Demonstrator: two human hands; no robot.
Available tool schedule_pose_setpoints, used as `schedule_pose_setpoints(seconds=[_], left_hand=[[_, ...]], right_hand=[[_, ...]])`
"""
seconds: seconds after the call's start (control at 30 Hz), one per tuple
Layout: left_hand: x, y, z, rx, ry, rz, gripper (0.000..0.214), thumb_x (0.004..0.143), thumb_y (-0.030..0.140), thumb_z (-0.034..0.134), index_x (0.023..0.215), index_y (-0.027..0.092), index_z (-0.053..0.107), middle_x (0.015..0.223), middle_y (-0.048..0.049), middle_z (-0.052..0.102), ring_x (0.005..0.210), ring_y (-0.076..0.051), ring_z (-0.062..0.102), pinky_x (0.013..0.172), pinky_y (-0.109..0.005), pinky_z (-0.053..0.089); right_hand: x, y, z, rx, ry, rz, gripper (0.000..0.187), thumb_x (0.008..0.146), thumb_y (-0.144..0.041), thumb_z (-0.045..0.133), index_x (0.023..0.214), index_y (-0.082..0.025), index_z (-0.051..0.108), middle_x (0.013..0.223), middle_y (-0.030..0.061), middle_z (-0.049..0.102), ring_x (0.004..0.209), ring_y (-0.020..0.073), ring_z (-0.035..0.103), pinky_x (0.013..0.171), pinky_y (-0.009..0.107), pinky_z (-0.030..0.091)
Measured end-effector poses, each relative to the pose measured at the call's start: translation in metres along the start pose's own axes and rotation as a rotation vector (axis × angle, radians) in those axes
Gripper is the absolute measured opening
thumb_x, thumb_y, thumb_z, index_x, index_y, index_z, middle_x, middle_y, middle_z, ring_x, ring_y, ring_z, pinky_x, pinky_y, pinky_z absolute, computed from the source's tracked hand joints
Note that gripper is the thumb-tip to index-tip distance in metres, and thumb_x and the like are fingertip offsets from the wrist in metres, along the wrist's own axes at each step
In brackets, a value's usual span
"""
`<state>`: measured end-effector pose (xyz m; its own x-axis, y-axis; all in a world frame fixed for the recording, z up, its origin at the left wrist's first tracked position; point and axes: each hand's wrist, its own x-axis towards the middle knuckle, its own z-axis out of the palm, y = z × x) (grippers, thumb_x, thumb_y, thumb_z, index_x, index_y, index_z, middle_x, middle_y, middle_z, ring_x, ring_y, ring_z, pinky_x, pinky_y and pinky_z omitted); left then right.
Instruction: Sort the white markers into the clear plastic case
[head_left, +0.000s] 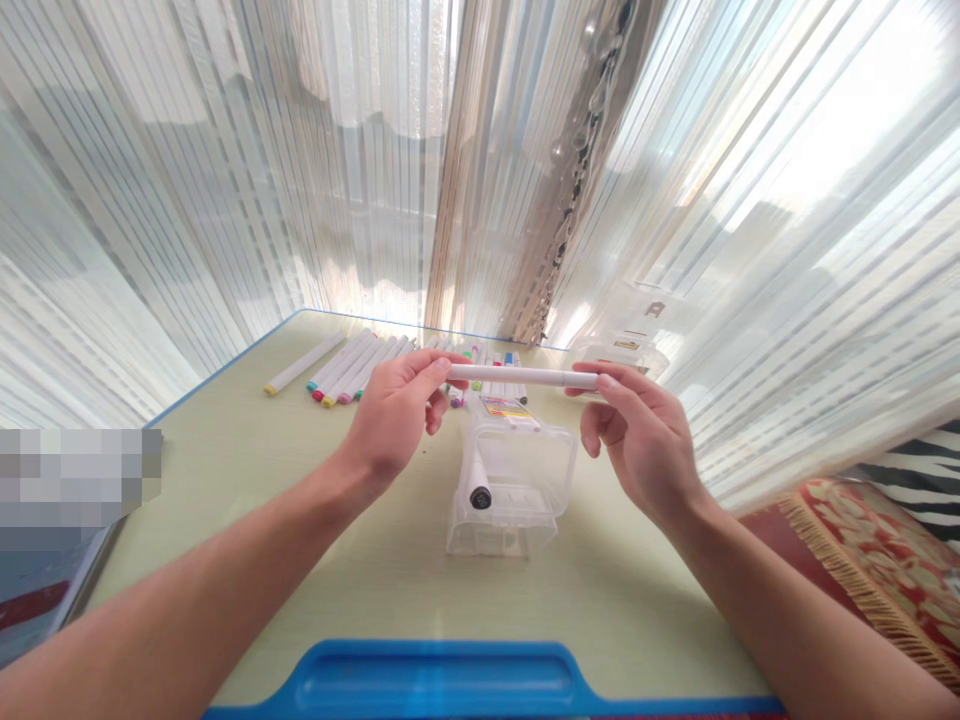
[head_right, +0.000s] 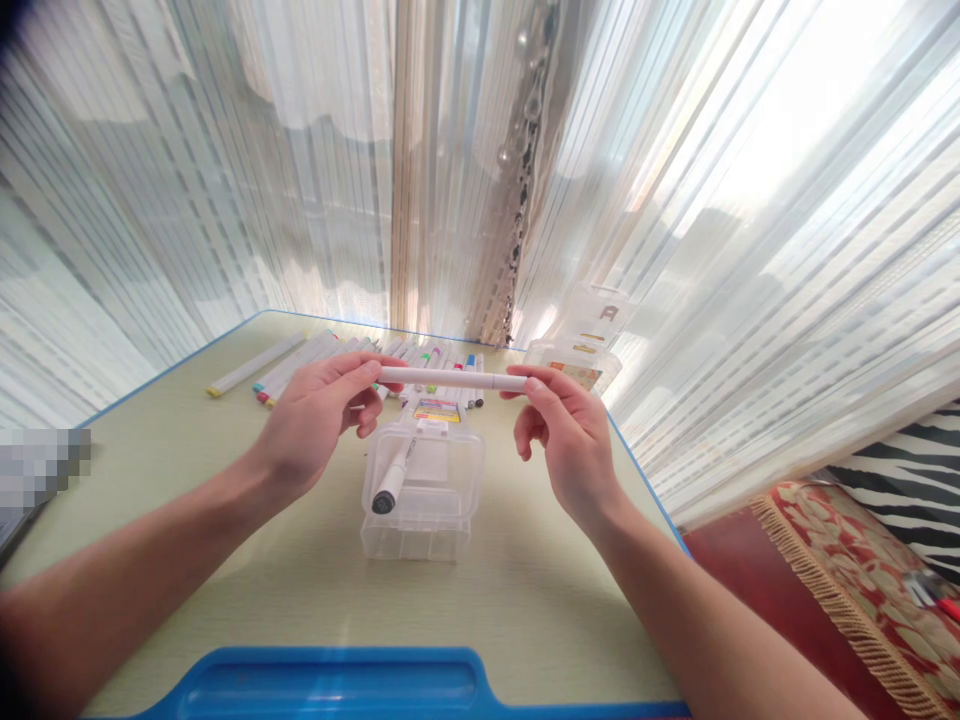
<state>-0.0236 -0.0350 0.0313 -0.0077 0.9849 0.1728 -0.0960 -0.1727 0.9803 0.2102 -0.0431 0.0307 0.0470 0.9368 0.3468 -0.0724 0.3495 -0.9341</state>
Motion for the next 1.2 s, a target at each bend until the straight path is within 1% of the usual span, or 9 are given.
schedule_pose_setpoints(seconds=[0.13, 0.27, 0.37, 0.5, 0.7, 0.87, 1.0, 1.2], left_hand=[[0.0006, 0.0011, 0.0, -0.024, 0.006, 0.007, 0.02, 0.088, 0.027, 0.06, 0.091, 0.012, 0.072, 0.075, -0.0031, 0.064, 0.046, -0.007, 0.045, 0.044, -0.023, 0.036], [0.0003, 0.0019, 0.0005, -0.051, 0.008, -0.002, 0.019, 0.088, 0.027, 0.059, 0.089, 0.012, 0.071, 0.067, 0.0004, 0.056, 0.045, -0.007, 0.044, 0.043, -0.023, 0.036], [-0.0001, 0.0025, 0.0013, -0.063, 0.005, -0.006, 0.018, 0.088, 0.026, 0.059, 0.088, 0.012, 0.07, 0.065, 0.0015, 0.053, 0.045, -0.007, 0.044, 0.043, -0.022, 0.036], [0.0001, 0.0021, 0.0017, -0.062, 0.006, 0.004, 0.018, 0.088, 0.027, 0.059, 0.088, 0.013, 0.069, 0.066, 0.0013, 0.053, 0.046, -0.007, 0.044, 0.043, -0.022, 0.036], [0.0005, 0.0017, 0.0012, -0.051, 0.019, 0.015, 0.016, 0.088, 0.026, 0.06, 0.088, 0.013, 0.07, 0.068, 0.0004, 0.056, 0.046, -0.006, 0.043, 0.043, -0.022, 0.036], [0.0001, 0.0008, 0.0009, -0.054, 0.029, 0.018, 0.016, 0.086, 0.025, 0.061, 0.088, 0.013, 0.072, 0.071, -0.0011, 0.058, 0.047, -0.007, 0.045, 0.042, -0.022, 0.037], [0.0002, -0.0003, 0.0007, -0.053, 0.031, 0.012, 0.017, 0.085, 0.026, 0.062, 0.089, 0.013, 0.072, 0.071, -0.0014, 0.059, 0.047, -0.007, 0.046, 0.042, -0.021, 0.037], [0.0013, -0.001, -0.0006, -0.058, 0.025, 0.004, 0.016, 0.087, 0.024, 0.059, 0.091, 0.012, 0.07, 0.07, -0.0013, 0.06, 0.046, -0.007, 0.046, 0.043, -0.021, 0.037]], right_hand=[[0.0, 0.0014, -0.0007, -0.003, -0.005, -0.003, 0.017, 0.092, -0.028, 0.065, 0.099, -0.02, 0.077, 0.08, 0.0023, 0.071, 0.041, 0.007, 0.051, 0.035, 0.023, 0.038], [-0.0003, 0.0012, -0.0009, -0.007, -0.006, -0.007, 0.016, 0.092, -0.028, 0.065, 0.098, -0.02, 0.077, 0.08, 0.002, 0.071, 0.041, 0.007, 0.051, 0.035, 0.023, 0.038], [-0.0007, 0.0012, -0.0009, -0.014, 0.001, -0.003, 0.016, 0.091, -0.028, 0.065, 0.098, -0.02, 0.077, 0.081, 0.0021, 0.071, 0.041, 0.0071, 0.051, 0.035, 0.023, 0.038], [-0.0003, 0.0012, -0.001, -0.001, 0.002, 0.0, 0.016, 0.091, -0.027, 0.065, 0.098, -0.02, 0.078, 0.08, 0.002, 0.07, 0.041, 0.0067, 0.052, 0.035, 0.023, 0.037], [0.0009, 0.0021, -0.0012, 0.018, -0.005, -0.001, 0.016, 0.091, -0.027, 0.066, 0.097, -0.021, 0.079, 0.075, -0.001, 0.063, 0.04, 0.0059, 0.052, 0.035, 0.022, 0.037], [0.0004, 0.0037, -0.0019, -0.008, -0.002, 0.002, 0.017, 0.093, -0.031, 0.066, 0.1, -0.021, 0.078, 0.078, 0.0003, 0.065, 0.041, 0.0056, 0.052, 0.036, 0.022, 0.035], [0.001, 0.0029, -0.0022, -0.011, 0.009, 0.005, 0.02, 0.093, -0.034, 0.065, 0.099, -0.02, 0.077, 0.077, 0.001, 0.066, 0.041, 0.0064, 0.051, 0.035, 0.023, 0.036], [0.0027, 0.0024, -0.0016, 0.028, 0.019, 0.009, 0.018, 0.092, -0.032, 0.065, 0.095, -0.019, 0.078, 0.075, 0.0013, 0.067, 0.039, 0.0069, 0.051, 0.034, 0.023, 0.037]])
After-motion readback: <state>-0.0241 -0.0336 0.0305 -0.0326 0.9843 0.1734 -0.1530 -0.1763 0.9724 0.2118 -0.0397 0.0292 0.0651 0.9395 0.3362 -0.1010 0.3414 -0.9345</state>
